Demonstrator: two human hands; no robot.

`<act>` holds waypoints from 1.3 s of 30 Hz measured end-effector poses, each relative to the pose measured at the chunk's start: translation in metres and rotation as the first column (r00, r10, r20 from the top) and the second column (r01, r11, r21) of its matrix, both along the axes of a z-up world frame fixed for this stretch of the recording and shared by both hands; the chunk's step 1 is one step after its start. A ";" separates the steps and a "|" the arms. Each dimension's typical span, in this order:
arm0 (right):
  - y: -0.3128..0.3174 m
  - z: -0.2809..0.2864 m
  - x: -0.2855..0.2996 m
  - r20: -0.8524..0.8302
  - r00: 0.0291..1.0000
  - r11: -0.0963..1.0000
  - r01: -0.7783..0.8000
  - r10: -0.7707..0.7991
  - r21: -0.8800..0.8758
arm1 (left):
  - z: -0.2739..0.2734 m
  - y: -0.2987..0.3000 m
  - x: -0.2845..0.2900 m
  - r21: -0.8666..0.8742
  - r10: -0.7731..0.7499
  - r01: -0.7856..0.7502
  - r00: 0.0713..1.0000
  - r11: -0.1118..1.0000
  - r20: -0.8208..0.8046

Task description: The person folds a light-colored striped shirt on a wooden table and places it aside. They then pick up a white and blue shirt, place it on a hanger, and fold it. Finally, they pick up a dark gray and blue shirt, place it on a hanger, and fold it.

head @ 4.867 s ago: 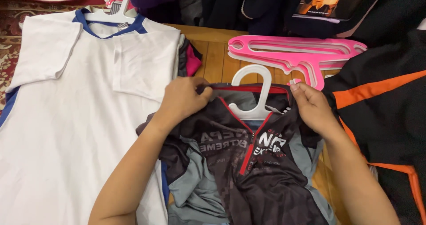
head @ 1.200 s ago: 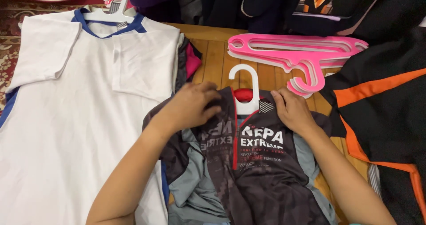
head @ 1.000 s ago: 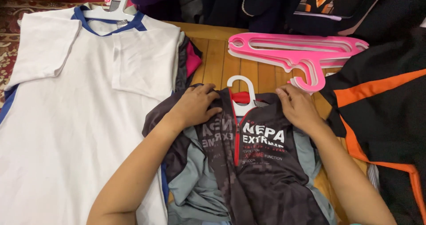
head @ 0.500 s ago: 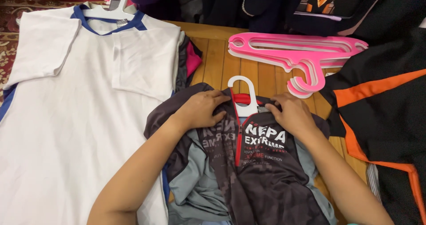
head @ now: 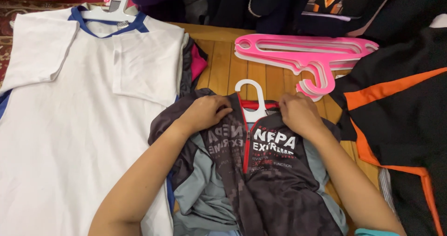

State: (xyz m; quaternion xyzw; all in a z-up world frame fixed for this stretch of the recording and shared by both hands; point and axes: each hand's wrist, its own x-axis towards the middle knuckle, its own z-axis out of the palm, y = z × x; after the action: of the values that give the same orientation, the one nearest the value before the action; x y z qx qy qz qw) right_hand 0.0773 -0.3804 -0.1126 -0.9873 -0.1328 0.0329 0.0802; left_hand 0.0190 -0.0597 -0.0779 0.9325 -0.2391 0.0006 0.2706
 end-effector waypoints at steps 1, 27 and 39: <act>-0.002 0.016 -0.005 0.003 1.000 1.000 0.002 -0.002 0.000 | 0.001 -0.001 -0.001 0.000 -0.002 0.002 1.000 1.000 0.003; 0.001 0.107 -0.053 -0.170 0.895 0.506 -0.070 0.412 0.859 | 0.007 -0.111 0.007 -0.471 0.083 -0.346 0.866 0.812 -0.493; -0.087 0.054 -0.054 -0.128 0.992 0.983 0.044 -0.021 0.178 | 0.039 -0.109 -0.038 -0.607 0.241 -0.334 0.942 0.721 -0.233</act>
State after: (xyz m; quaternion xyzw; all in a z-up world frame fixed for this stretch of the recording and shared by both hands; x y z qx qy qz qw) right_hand 0.0232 -0.4671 -0.0584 -0.9741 -0.1136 0.0812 0.1779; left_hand -0.0194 -0.1688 -0.0385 0.8081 -0.0573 0.0598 0.5832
